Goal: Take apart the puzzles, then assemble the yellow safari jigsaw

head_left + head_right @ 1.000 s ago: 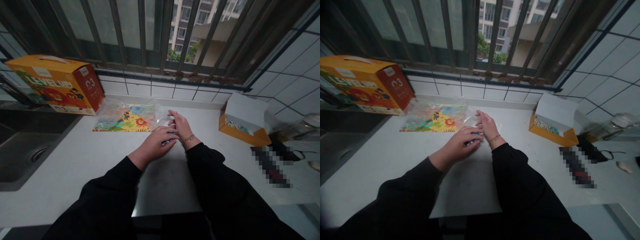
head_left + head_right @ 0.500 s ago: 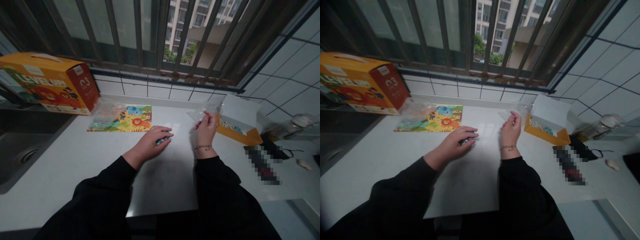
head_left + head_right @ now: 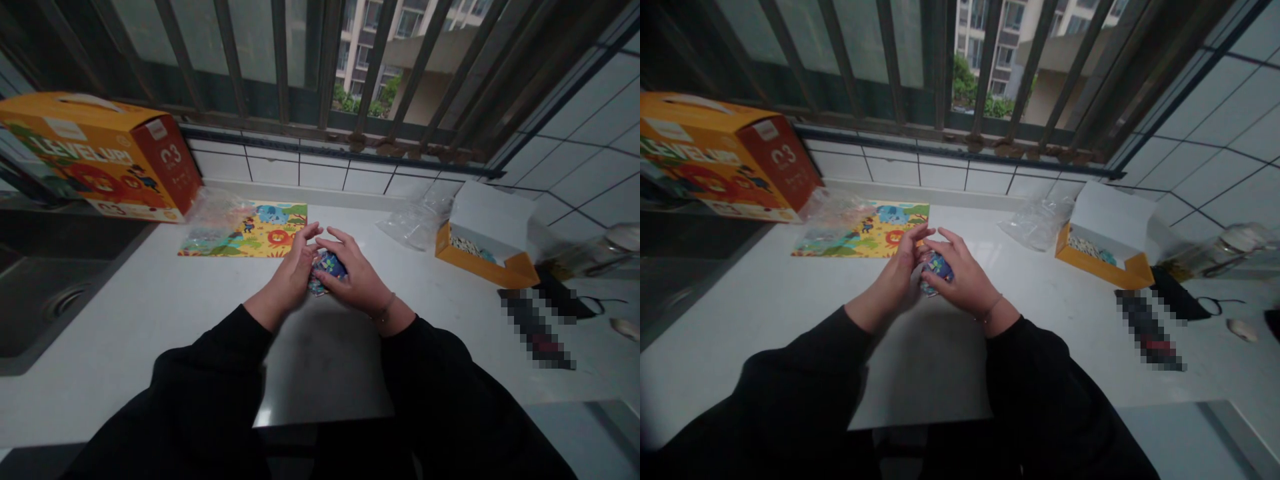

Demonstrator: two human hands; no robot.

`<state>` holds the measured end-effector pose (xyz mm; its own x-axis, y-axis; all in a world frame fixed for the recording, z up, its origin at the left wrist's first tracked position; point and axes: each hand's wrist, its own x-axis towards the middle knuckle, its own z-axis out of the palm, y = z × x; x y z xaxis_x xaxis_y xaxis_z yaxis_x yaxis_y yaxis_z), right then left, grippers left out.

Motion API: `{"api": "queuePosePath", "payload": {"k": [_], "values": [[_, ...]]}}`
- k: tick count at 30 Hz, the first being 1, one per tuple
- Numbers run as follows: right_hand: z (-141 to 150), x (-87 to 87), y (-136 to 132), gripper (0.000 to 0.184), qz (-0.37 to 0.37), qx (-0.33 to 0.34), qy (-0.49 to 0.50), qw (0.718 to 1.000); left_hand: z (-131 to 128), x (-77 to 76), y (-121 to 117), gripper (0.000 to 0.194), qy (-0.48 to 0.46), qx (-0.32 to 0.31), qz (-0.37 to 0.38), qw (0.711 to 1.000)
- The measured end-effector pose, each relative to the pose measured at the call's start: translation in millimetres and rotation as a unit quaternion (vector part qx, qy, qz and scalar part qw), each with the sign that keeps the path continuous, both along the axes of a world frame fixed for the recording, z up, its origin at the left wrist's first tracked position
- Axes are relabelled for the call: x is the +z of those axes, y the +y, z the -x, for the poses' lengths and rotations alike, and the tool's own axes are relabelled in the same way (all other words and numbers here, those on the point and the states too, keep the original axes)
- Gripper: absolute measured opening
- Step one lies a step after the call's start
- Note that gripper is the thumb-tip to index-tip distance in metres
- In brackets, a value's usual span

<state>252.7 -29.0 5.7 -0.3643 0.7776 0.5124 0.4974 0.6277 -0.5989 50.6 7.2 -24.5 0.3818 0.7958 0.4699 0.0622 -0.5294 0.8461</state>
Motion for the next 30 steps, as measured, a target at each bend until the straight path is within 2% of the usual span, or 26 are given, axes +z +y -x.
{"api": "queuePosePath", "payload": {"k": [4, 7, 9, 16, 21, 25, 30], "values": [[-6, -3.3, 4, 0.037, 0.012, 0.027, 0.006, 1.000, 9, -4.3, 8, 0.091, 0.056, -0.025, 0.021, 0.998], [-8, -6.2, 6, 0.033, 0.027, -0.005, 0.012, 1.000, 9, -7.1, 6, 0.117, 0.127, -0.057, 0.009, 0.990], [-9, -7.3, 7, 0.031, 0.034, -0.022, 0.009, 0.999, 7, -8.0, 3, 0.123, 0.145, -0.061, 0.000, 0.988], [-15, -8.0, 10, 0.039, 0.047, -0.027, -0.013, 0.998, 4, -2.7, -1, 0.105, 0.173, -0.032, -0.021, 0.984], [-30, -14.5, 16, 0.031, 0.065, -0.106, -0.040, 0.991, 12, 2.8, 0, 0.081, 0.224, -0.032, -0.047, 0.973], [-44, -25.0, 22, 0.030, 0.065, -0.158, -0.114, 0.979, 20, 4.5, 4, 0.060, 0.264, -0.010, -0.083, 0.961], [-54, -40.8, 28, 0.039, 0.043, -0.205, -0.163, 0.964, 23, 1.5, 7, 0.056, 0.273, 0.009, -0.098, 0.957]]}}
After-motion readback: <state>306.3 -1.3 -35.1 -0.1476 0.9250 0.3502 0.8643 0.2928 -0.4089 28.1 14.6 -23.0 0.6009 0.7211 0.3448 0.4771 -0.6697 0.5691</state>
